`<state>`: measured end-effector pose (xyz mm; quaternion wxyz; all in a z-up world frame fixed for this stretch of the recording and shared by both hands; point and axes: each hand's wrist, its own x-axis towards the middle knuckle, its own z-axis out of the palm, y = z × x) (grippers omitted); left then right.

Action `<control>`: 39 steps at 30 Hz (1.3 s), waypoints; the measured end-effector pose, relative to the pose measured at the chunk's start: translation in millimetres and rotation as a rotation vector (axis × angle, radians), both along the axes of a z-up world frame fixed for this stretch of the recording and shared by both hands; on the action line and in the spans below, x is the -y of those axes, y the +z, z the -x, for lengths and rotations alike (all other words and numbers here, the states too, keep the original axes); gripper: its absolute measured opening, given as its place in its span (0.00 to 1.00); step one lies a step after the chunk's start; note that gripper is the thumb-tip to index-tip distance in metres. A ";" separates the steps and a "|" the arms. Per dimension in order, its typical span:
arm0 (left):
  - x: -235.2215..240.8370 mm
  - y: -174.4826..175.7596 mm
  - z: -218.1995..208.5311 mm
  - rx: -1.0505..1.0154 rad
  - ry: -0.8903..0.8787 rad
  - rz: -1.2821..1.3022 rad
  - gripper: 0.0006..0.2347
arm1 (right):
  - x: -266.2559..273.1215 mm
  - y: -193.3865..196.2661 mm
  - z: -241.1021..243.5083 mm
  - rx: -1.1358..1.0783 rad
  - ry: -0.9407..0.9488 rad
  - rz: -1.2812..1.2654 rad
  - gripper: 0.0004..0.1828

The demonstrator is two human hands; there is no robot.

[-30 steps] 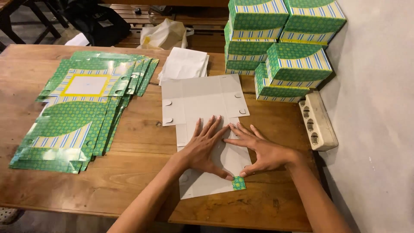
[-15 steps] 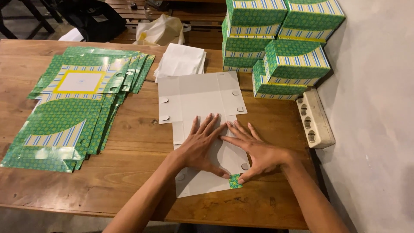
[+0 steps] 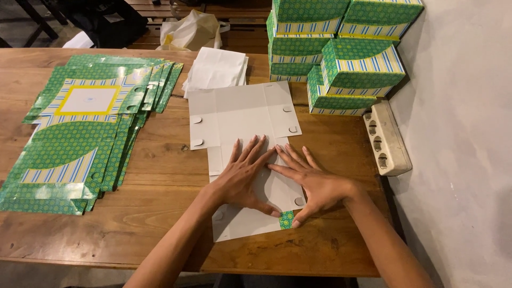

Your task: Assembling a cardboard box by folding along pre-scored lines and pressing flaps.

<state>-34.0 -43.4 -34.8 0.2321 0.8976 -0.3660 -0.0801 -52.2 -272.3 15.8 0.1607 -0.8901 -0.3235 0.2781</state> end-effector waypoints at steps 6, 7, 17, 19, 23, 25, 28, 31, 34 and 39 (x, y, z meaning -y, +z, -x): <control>0.0 -1.3 -0.4 -0.002 -0.001 -0.002 0.63 | 8.6 -9.4 -4.9 -0.052 -0.012 -0.084 0.66; -0.3 -1.9 -0.5 -0.001 -0.002 -0.001 0.63 | 9.1 -10.8 -5.3 -0.051 -0.012 -0.084 0.66; 1.6 4.3 4.0 0.004 0.020 -0.027 0.62 | 12.5 -16.6 -5.1 -0.033 -0.002 -0.074 0.58; 0.6 4.2 9.8 0.012 0.043 -0.035 0.61 | 12.2 -16.8 -4.5 -0.013 -0.002 -0.066 0.59; -6.1 -4.3 42.4 0.166 0.203 -0.061 0.58 | 9.3 -10.9 -2.0 0.001 -0.008 -0.048 0.64; -14.1 -6.1 74.5 0.195 0.267 -0.019 0.55 | 8.2 -8.8 -1.9 0.001 -0.013 -0.039 0.65; -36.6 -17.5 128.2 0.297 0.474 0.206 0.37 | 7.5 -9.0 -2.2 0.000 0.021 -0.020 0.69; -59.2 -42.6 166.9 0.454 0.733 0.260 0.36 | 1.9 -2.9 3.5 -0.003 0.027 0.008 0.71; -60.9 -50.7 187.4 0.521 0.942 0.275 0.31 | -8.2 1.1 11.0 -0.006 -0.014 0.072 0.72; -55.2 -55.1 186.4 0.525 0.971 0.327 0.21 | -28.6 -10.9 20.2 0.095 0.001 0.012 0.63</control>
